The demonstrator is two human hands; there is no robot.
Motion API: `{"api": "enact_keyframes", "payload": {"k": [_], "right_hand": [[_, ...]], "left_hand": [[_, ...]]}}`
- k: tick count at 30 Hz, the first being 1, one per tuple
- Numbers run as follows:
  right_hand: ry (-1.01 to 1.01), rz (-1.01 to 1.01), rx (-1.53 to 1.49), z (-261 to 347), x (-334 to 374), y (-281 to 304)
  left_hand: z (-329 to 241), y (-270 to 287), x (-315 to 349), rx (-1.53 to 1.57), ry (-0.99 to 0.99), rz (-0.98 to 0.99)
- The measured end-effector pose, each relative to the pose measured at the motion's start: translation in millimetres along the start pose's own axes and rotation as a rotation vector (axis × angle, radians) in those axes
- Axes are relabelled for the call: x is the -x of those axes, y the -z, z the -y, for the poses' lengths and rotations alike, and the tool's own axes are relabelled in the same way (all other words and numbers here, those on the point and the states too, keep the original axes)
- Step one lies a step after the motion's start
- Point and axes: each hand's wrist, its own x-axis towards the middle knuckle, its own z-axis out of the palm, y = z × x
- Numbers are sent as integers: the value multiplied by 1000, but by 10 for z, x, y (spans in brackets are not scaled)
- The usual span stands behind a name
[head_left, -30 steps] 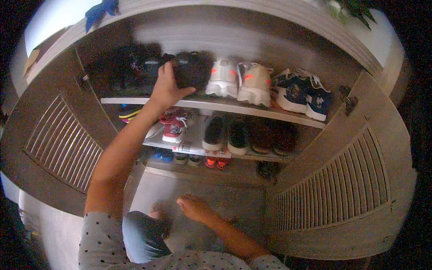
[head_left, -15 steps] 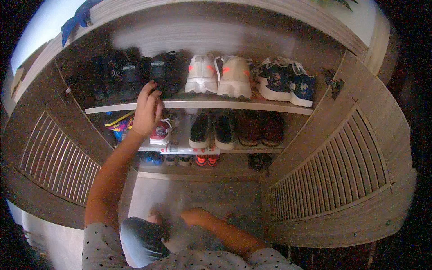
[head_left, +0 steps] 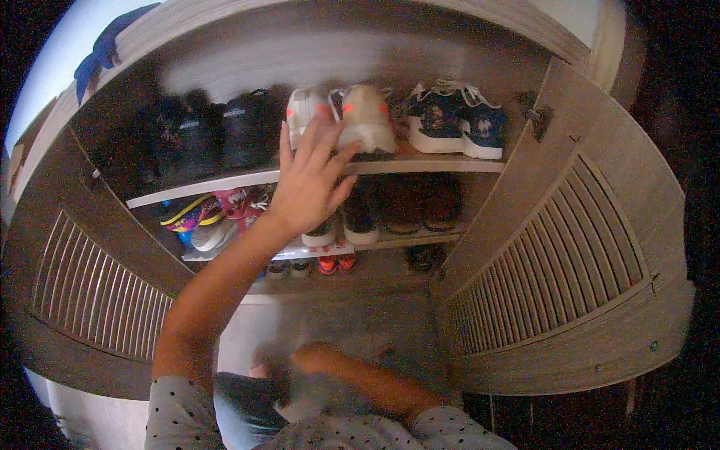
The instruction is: The person opens a wooden shoe cabinet and uses a blue cloth to wipe the interior shelves and the cabinet doors. They handle several pairs of shoes to access the surfaces behind them and clean the exterior of the doors before closing the cabinet.
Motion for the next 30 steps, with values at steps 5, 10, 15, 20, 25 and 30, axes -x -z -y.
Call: {"api": "enact_keyframes", "payload": {"k": [5,10,15,20,25,30], "right_hand": [[36,98,6,165,149,310],[-4,80,5,187,62,249],[84,70,-161,304,322,615],[29,30,-56,189,255,366],[-28,50,7,277,360,523],[35,63,-44,279,382,620]], "left_hand": [[298,-105,-302,462,99,-14],[420,-297,-768,550,-121,81],[727,-361,-856,801,66,347],[768,-299,-823,902,167,306],[853,-351,-827,930,222,296],[929,-423,-856,928,230,345]]}}
